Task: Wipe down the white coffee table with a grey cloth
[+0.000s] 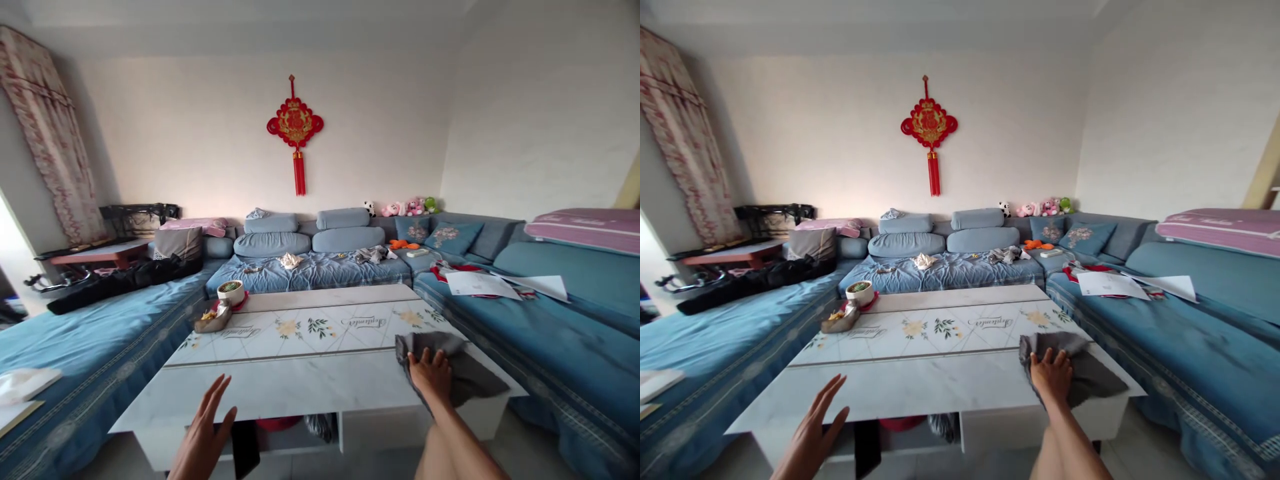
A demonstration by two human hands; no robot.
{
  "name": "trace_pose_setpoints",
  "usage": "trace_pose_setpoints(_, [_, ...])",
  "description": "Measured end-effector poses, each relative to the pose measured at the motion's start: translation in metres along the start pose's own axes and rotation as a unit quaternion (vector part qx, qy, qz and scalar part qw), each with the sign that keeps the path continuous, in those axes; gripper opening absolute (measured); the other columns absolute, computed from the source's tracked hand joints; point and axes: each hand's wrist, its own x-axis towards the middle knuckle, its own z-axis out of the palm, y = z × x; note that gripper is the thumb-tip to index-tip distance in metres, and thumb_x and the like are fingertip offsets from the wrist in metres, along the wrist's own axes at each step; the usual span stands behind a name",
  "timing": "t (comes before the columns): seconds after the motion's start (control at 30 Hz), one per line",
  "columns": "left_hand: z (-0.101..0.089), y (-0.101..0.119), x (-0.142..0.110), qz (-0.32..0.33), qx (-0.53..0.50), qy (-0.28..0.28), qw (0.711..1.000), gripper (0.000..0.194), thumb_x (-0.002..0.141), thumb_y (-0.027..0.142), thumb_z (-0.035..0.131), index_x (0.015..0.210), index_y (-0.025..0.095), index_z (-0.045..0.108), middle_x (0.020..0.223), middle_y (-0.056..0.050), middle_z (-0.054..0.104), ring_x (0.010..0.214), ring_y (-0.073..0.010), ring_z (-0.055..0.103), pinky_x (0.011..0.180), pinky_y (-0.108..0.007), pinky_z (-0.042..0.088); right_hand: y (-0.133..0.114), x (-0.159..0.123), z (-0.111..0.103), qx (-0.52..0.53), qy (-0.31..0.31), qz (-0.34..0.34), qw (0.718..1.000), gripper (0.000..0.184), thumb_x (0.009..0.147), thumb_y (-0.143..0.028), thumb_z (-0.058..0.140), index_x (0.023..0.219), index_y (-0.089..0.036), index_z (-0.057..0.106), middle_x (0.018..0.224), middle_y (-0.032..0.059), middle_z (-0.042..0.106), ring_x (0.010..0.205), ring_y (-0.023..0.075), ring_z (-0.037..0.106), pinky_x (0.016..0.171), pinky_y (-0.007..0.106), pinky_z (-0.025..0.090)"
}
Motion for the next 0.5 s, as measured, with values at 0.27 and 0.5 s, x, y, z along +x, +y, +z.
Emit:
trace_pose_setpoints(0.27, [0.017,0.107,0.045,0.219,0.002,-0.071,0.973,0.067,0.115,0.042,0.061,0.180,0.042,0.046,0.181,-0.006,0.053,0.157,-0.0299,0.065,0.121,-0.042,0.064,-0.231,-0.170,0.039,0.179,-0.072,-0.401,0.896,0.067,0.114,-0.050,0.058,0.171,-0.016,0.061,0.184,0.0198,0.043,0.169,0.0442,0.043,0.140,0.061,0.036])
trace_pose_setpoints(0.5, [0.078,0.120,0.098,0.361,0.000,-0.130,0.924,0.073,0.115,0.039,0.063,0.184,0.039,0.040,0.173,-0.009,0.063,0.149,-0.0277,0.072,0.120,-0.037,0.064,-0.239,-0.182,0.060,0.247,-0.152,-0.545,0.787,0.079,0.115,-0.061,0.059,0.185,-0.032,0.037,0.190,0.0117,0.031,0.176,0.0362,0.033,0.145,0.063,0.029])
